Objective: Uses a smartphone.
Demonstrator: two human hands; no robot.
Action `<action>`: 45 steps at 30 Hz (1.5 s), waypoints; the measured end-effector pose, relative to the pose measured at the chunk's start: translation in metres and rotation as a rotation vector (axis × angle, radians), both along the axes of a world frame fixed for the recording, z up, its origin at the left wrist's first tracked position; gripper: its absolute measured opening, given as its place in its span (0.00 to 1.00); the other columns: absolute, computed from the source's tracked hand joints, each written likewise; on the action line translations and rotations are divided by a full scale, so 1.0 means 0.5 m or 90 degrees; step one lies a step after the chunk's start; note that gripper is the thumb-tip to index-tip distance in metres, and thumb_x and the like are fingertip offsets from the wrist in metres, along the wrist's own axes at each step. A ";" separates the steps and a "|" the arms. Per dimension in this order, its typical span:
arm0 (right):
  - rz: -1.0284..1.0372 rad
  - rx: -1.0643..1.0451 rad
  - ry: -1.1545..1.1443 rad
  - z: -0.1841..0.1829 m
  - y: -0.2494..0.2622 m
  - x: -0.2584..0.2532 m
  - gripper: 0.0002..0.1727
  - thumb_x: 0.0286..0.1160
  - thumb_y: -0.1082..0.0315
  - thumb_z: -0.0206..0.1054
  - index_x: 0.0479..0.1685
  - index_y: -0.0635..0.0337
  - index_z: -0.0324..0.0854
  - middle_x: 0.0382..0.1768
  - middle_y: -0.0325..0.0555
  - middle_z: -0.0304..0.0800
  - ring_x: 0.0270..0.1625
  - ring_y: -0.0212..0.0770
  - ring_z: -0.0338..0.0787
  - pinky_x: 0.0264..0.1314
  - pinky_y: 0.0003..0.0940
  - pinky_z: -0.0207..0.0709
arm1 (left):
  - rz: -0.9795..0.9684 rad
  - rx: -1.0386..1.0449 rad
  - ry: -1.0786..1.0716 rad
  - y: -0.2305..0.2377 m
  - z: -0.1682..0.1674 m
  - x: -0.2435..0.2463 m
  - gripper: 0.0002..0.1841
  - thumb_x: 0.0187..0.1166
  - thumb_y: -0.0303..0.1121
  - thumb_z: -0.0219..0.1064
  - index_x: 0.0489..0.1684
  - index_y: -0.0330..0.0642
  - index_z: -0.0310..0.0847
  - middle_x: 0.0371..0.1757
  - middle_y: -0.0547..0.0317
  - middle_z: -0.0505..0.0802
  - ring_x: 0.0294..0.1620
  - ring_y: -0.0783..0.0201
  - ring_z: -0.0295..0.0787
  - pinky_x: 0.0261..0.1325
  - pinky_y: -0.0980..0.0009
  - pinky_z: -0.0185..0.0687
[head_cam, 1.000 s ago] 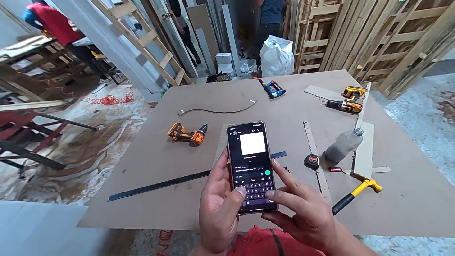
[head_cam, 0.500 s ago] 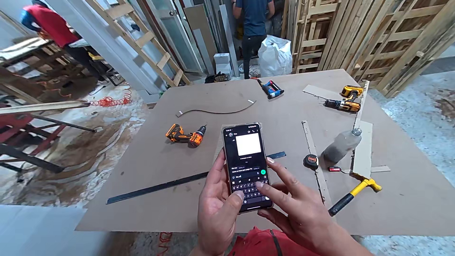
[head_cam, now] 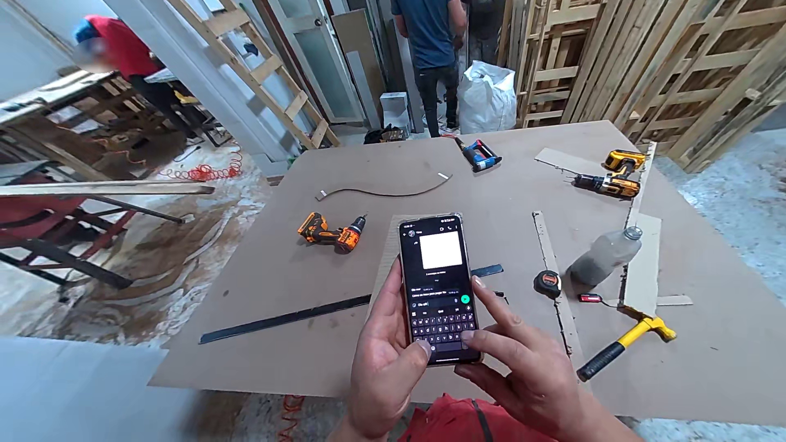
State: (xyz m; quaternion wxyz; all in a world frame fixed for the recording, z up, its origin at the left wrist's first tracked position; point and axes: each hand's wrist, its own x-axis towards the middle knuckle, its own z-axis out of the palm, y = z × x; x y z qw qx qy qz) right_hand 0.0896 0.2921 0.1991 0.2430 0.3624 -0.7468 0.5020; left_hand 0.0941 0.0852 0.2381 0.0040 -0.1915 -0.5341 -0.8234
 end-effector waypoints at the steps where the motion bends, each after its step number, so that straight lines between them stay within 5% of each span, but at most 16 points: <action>1: -0.001 -0.004 0.004 0.000 -0.001 -0.001 0.20 0.74 0.58 0.78 0.65 0.43 0.85 0.85 0.48 0.72 0.46 0.33 0.94 0.46 0.26 0.90 | 0.007 -0.005 0.000 0.001 0.000 0.000 0.50 0.67 0.17 0.62 0.98 0.47 0.41 0.83 0.35 0.74 0.76 0.41 0.81 0.74 0.45 0.83; 14: -0.023 0.003 0.013 -0.002 -0.006 -0.006 0.21 0.73 0.56 0.79 0.64 0.45 0.85 0.84 0.48 0.73 0.46 0.31 0.94 0.44 0.24 0.89 | 0.125 -0.032 -0.019 0.018 0.006 -0.008 0.39 0.77 0.19 0.55 0.94 0.44 0.53 0.74 0.33 0.82 0.67 0.42 0.88 0.65 0.47 0.89; 21: -0.017 0.004 0.012 -0.002 -0.005 -0.010 0.21 0.73 0.56 0.79 0.65 0.46 0.84 0.85 0.48 0.73 0.46 0.31 0.94 0.42 0.24 0.88 | 0.085 -0.022 -0.005 0.007 0.004 -0.009 0.44 0.69 0.17 0.53 0.95 0.42 0.49 0.78 0.33 0.79 0.71 0.41 0.85 0.69 0.45 0.87; 36: 0.014 0.012 0.009 0.003 -0.016 -0.004 0.17 0.76 0.59 0.77 0.62 0.41 0.87 0.87 0.49 0.68 0.42 0.33 0.95 0.46 0.28 0.92 | 0.146 -0.028 -0.019 0.010 0.004 -0.001 0.37 0.79 0.22 0.56 0.94 0.42 0.53 0.74 0.33 0.82 0.65 0.43 0.89 0.64 0.49 0.90; 45: 0.012 0.017 0.002 0.003 -0.011 0.004 0.18 0.75 0.59 0.78 0.63 0.39 0.87 0.87 0.48 0.69 0.42 0.32 0.95 0.45 0.27 0.91 | 0.067 0.023 0.001 -0.002 0.001 0.007 0.42 0.70 0.19 0.50 0.95 0.40 0.48 0.77 0.32 0.79 0.71 0.43 0.85 0.70 0.47 0.85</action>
